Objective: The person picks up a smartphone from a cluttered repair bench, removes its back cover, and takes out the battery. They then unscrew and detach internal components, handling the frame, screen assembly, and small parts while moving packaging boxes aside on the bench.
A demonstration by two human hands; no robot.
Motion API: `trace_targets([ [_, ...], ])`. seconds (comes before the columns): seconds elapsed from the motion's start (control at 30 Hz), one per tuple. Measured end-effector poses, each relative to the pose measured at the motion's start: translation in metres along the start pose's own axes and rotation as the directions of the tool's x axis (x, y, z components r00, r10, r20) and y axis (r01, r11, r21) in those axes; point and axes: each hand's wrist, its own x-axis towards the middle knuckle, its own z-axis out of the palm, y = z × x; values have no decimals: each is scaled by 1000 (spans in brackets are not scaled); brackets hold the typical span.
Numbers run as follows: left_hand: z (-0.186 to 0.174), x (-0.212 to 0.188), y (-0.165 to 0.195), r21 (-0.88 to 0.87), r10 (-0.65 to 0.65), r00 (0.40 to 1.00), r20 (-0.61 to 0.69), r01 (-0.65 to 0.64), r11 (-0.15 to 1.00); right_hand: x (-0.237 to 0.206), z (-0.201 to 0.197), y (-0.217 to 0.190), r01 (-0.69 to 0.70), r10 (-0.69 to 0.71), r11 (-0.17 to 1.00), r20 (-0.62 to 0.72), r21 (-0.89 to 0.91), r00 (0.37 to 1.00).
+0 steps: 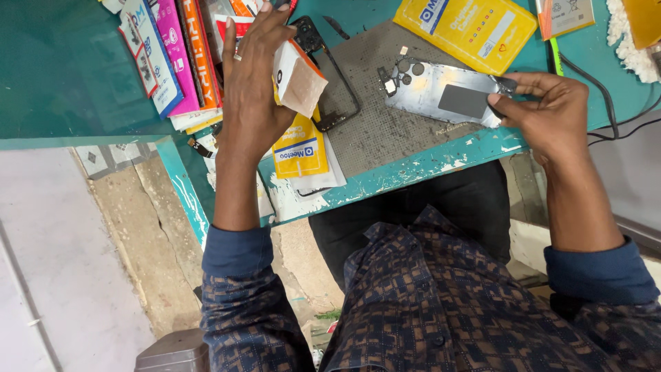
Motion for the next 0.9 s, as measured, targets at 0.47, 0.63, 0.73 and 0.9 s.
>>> trace_targets([
  [0.47, 4, -7, 4, 16, 0, 1000, -7, 0, 1000, -3, 4, 2, 18, -14, 996, 42, -90, 999],
  [0.63, 4, -6, 7, 18, 1, 1000, -3, -1, 1000, -5, 16, -7, 98, -91, 988, 59, -121, 994],
  [0.73, 8, 3, 14, 40, 14, 1000, 20, -15, 999, -12, 23, -24, 288, -305, 832, 43, -473, 951],
  [0.9, 17, 26, 31, 49, 77, 996, 54, -79, 996, -23, 34, -42, 469, -614, 491, 90, -734, 784],
])
